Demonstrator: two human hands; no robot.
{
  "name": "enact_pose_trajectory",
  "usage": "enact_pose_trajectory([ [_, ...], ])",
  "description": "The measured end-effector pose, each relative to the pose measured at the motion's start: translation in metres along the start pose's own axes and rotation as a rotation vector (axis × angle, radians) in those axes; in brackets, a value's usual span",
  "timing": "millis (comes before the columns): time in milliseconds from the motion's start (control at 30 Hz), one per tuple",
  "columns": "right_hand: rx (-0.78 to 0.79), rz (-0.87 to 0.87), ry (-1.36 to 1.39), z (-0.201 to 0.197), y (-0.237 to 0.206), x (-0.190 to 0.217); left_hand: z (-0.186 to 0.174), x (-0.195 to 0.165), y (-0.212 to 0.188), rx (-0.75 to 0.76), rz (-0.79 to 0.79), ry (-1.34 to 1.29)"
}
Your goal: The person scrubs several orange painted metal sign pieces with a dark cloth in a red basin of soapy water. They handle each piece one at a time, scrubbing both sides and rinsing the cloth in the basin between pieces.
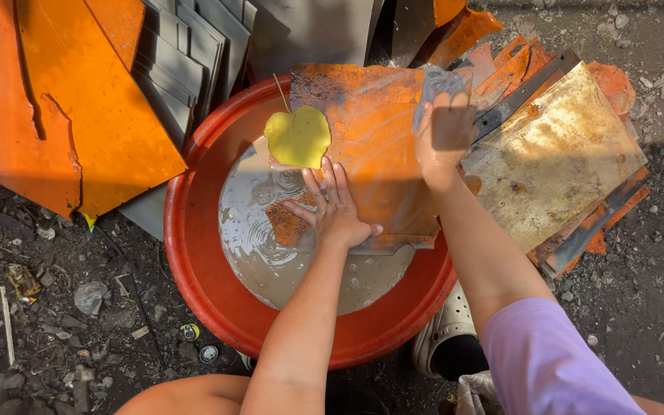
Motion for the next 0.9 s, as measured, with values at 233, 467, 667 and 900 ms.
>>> enact_pose_trajectory([
  [233,0.188,-0.089,0.282,-0.081,-0.11,0.053,-0.003,-0.004,-0.002,-0.202,0.076,0.057],
  [467,0.429,0.112,0.441,-0.133,-0.155,0.037,-0.03,0.01,-0.016,-0.464,-0.04,-0.27],
  [667,0.616,0.267,0.591,-0.152,-0.185,0.028,-0.102,0.042,0.021,-1.165,0.039,-0.685],
  [900,0.818,0.11,0.743,-0.189,-0.188,0.07,-0.14,0.076,-0.008,-0.731,-0.123,-0.96],
])
Point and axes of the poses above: each hand's wrist, its own y-axis towards the middle knuckle, its own z-axis out of the palm, x = y × z, the point moved 5 cm from there along y, towards the middle knuckle, and after that the axes turned 14 degrees about -x, right-handed, at the moved point
